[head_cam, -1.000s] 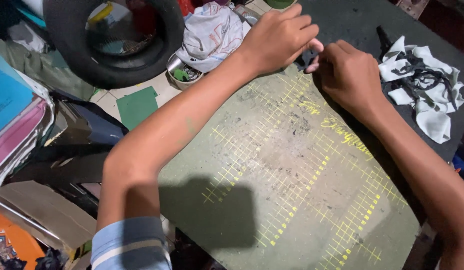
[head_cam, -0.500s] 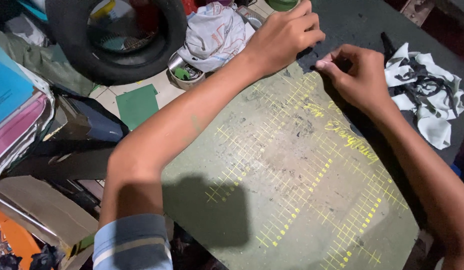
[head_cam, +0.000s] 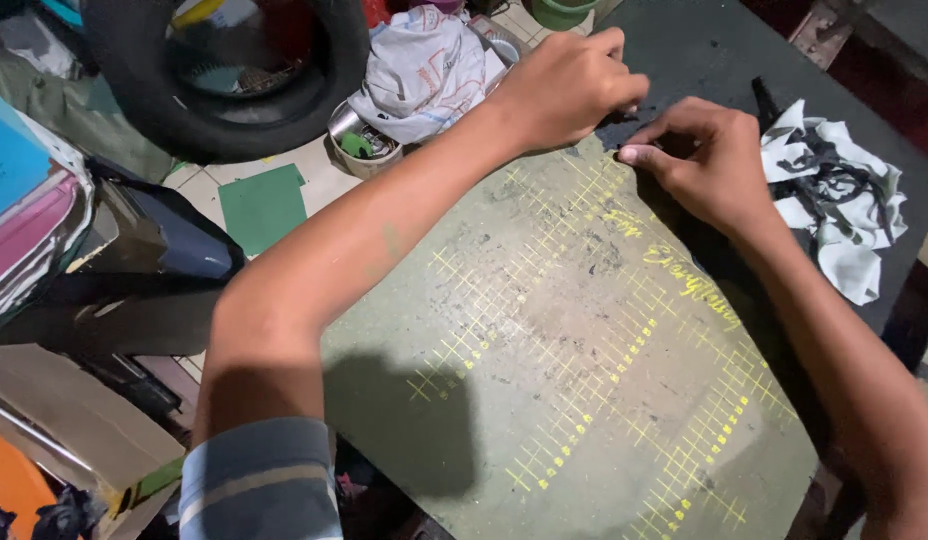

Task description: Picking up and organizing small scraps of material on a cutting mat and board.

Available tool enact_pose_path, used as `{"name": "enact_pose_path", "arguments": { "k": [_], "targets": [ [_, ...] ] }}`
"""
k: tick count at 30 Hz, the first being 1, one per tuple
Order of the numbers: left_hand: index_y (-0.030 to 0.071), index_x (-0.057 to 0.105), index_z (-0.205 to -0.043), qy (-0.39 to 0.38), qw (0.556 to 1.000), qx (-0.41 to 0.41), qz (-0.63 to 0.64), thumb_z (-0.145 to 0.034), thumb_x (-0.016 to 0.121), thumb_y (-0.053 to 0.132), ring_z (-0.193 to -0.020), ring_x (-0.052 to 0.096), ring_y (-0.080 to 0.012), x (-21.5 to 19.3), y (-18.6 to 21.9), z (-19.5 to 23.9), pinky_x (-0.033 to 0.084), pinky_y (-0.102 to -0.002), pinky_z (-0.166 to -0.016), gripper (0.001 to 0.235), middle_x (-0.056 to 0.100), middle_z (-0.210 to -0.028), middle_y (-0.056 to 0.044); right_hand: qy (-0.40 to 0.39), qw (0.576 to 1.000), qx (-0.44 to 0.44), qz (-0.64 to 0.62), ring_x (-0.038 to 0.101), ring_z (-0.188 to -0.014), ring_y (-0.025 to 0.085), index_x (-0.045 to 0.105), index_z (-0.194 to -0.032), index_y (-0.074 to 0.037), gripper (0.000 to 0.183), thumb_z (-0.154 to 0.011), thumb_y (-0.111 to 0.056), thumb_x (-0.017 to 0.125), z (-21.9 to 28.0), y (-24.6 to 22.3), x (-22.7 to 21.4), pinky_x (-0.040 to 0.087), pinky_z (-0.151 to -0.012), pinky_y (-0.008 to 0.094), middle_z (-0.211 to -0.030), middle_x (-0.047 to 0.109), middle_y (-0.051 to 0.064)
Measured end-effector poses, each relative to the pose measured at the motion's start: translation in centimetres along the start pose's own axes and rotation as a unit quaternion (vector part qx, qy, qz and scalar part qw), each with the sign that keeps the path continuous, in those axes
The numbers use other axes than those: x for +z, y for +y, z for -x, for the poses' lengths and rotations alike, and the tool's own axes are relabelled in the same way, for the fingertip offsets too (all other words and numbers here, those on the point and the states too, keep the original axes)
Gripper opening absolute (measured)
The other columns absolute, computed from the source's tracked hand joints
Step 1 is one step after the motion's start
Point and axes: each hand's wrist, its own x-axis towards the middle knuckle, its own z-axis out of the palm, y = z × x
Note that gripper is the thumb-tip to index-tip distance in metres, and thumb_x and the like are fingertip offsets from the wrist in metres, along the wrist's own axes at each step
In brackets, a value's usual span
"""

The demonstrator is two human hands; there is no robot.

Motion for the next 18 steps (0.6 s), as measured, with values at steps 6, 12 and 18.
{"name": "enact_pose_path", "arguments": {
  "k": [6,12,18],
  "targets": [
    [0.018,0.072,-0.074,0.014,0.999,0.024,-0.024,-0.085,0.075,0.005,-0.08,0.054,-0.0201,-0.2,0.1,-0.3,0.039,-0.033,-0.038,0.017,0.065,-0.079,0.003,0.069,0.971,0.011,0.229,0.064,-0.073,0.028,0.068,-0.094,-0.009,0.026,-0.105,-0.028,0.082,0.6,1.7,2.0,0.041,-0.054,0.042,-0.091,0.069,0.007],
    [0.013,0.064,-0.088,-0.035,0.998,-0.017,-0.047,-0.084,0.081,0.009,-0.093,0.059,-0.0242,-0.2,-0.1,0.0,0.05,-0.035,-0.046,0.018,0.063,-0.09,-0.004,0.082,0.954,-0.04,0.286,0.06,-0.062,0.03,0.062,-0.097,-0.006,0.01,-0.104,-0.005,0.068,0.3,1.6,2.6,0.037,-0.044,0.041,-0.089,0.065,0.009],
    [0.017,0.062,-0.078,-0.03,0.997,0.006,-0.073,-0.069,0.07,-0.003,-0.078,0.057,-0.0259,1.1,0.1,0.1,0.042,-0.041,-0.043,0.024,0.059,-0.072,-0.001,0.052,0.964,0.003,0.259,0.063,-0.074,0.045,0.057,-0.098,-0.006,0.014,-0.106,-0.013,0.065,0.1,1.6,1.9,0.042,-0.054,0.054,-0.094,0.068,0.016]
  ]
}}
